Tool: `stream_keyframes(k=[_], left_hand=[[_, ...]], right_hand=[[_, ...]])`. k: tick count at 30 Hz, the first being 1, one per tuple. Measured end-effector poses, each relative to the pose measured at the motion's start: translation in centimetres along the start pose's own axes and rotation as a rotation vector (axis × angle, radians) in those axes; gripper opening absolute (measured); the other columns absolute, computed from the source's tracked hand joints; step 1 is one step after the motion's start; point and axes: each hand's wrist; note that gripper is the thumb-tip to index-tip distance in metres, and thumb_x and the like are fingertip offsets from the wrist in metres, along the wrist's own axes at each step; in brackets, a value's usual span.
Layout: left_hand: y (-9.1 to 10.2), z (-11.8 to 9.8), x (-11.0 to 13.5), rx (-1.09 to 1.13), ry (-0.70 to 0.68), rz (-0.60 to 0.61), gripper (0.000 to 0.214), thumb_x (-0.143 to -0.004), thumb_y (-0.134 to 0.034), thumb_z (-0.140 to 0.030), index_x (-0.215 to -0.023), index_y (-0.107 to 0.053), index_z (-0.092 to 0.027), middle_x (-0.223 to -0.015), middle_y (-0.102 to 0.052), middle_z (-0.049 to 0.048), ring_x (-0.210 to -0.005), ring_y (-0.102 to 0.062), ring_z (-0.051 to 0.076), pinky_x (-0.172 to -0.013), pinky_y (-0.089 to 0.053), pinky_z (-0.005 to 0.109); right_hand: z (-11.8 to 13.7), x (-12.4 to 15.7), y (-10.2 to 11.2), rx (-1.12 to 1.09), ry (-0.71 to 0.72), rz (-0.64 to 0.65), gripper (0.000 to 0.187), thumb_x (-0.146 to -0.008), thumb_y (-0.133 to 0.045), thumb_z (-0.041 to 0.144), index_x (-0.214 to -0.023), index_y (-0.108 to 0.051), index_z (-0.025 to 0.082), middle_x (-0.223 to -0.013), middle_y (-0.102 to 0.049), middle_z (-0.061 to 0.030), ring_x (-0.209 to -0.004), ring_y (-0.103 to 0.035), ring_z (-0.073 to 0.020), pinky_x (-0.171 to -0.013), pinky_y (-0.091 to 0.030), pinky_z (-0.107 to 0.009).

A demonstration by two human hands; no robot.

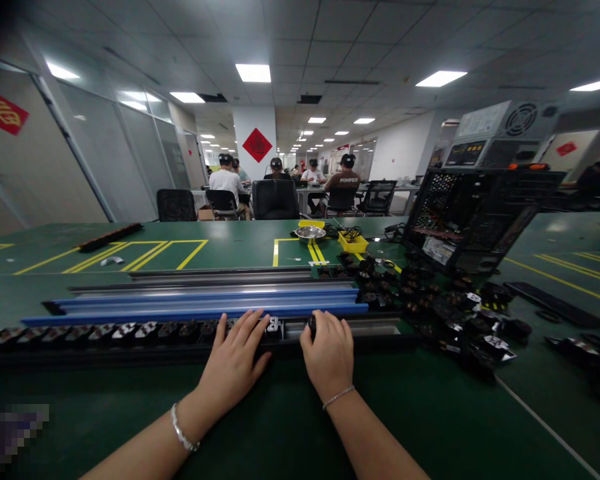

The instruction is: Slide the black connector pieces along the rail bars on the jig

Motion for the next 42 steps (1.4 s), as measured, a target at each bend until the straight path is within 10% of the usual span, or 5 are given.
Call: stream_keyframes(k=[42], left_hand=[[0.0,0.0,0.0,-0.009,-0.001,-0.007,0.05,-0.085,-0.045,-0.035,-0.133,-0.038,-0.024,-0.138,-0.042,0.0053,-0.127,-0.036,0.026,-0.108,-0.016,0.055]], right_hand=[[-2.3,-0.9,0.9,0.015,-0.108,0.036,0.029,-0.077,-0.045,0.03,-0.096,-0.062,0.016,-0.099,-0.065,-0.0092,-0.098,-0.055,-0.0215,-0.096,-0.03,-0.04]])
Point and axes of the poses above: each hand's wrist, its own x-axis away from the middle knuckle, its own y-axis out of the back of the hand, z = x × y
